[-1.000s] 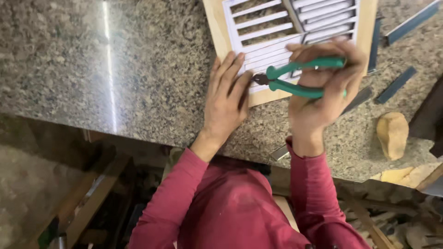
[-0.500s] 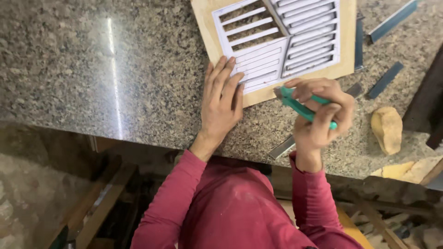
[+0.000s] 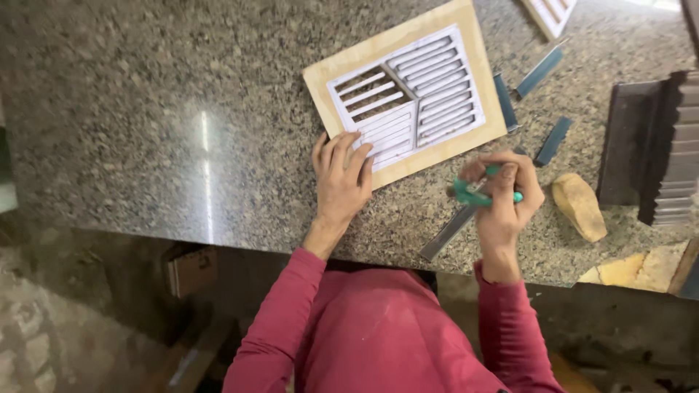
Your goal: The person uses green pliers to bend and secure metal strips into a wooden frame containing a white vent template. They repeatedly pick up metal strips, position them into the slots, and use the pliers to crimp or adjust them. The person works methodically across the frame, filling the slots with metal pieces.
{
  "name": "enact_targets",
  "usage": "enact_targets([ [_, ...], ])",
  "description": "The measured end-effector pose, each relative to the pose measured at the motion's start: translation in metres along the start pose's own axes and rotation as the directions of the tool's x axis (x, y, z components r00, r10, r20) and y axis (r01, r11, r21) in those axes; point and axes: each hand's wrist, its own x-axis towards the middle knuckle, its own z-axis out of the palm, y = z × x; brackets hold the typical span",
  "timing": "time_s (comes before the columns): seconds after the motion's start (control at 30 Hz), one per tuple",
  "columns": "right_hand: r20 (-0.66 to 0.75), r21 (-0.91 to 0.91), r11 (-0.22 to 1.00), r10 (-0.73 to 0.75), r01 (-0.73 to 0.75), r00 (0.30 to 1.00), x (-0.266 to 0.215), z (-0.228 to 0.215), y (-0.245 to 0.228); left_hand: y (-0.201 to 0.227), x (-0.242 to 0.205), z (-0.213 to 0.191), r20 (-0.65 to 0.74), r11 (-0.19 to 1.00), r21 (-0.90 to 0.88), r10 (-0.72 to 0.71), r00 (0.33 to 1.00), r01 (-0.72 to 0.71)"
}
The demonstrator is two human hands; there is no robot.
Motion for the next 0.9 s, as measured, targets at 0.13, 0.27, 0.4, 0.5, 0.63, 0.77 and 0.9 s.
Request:
enact_targets([
  [0.13,-0.029,0.046,0.989,0.142,-0.141,0.989,-0.029,-0.025,-0.016,0.003,0.005,-0.001,0.068,0.996,0.023,0.079,0.995,-0.080],
  [0.27,-0.101,-0.002,0.991,0.135,-0.136,0.986,-0.040,-0.024,-0.020,0.003,0.021,-0.003,0.125,0.993,0.020,0.113,0.986,-0.116],
  [0.4,-0.122,0.012,0.959,0.282,-0.283,0.952,-0.046,-0.013,-0.013,-0.006,0.025,-0.004,0.225,0.988,0.044,0.137,0.965,-0.151],
  [0.5,-0.152,-0.051,0.875,0.470,-0.482,0.870,-0.045,-0.013,0.002,-0.021,0.026,0.001,0.258,0.988,0.034,0.134,0.957,-0.148],
  [0.63,-0.121,-0.205,0.883,0.405,-0.422,0.906,-0.034,-0.001,0.035,-0.060,0.056,-0.011,0.163,0.986,0.126,0.091,0.982,-0.112],
  [0.77,-0.156,-0.164,0.747,0.625,-0.644,0.765,-0.041,0.002,0.050,-0.078,0.066,-0.023,0.152,0.999,0.045,0.012,0.988,-0.019],
  [0.9,-0.089,-0.524,0.788,0.325,-0.322,0.942,-0.038,0.011,0.058,-0.074,0.068,-0.026,0.168,0.997,0.081,-0.008,0.986,-0.006],
])
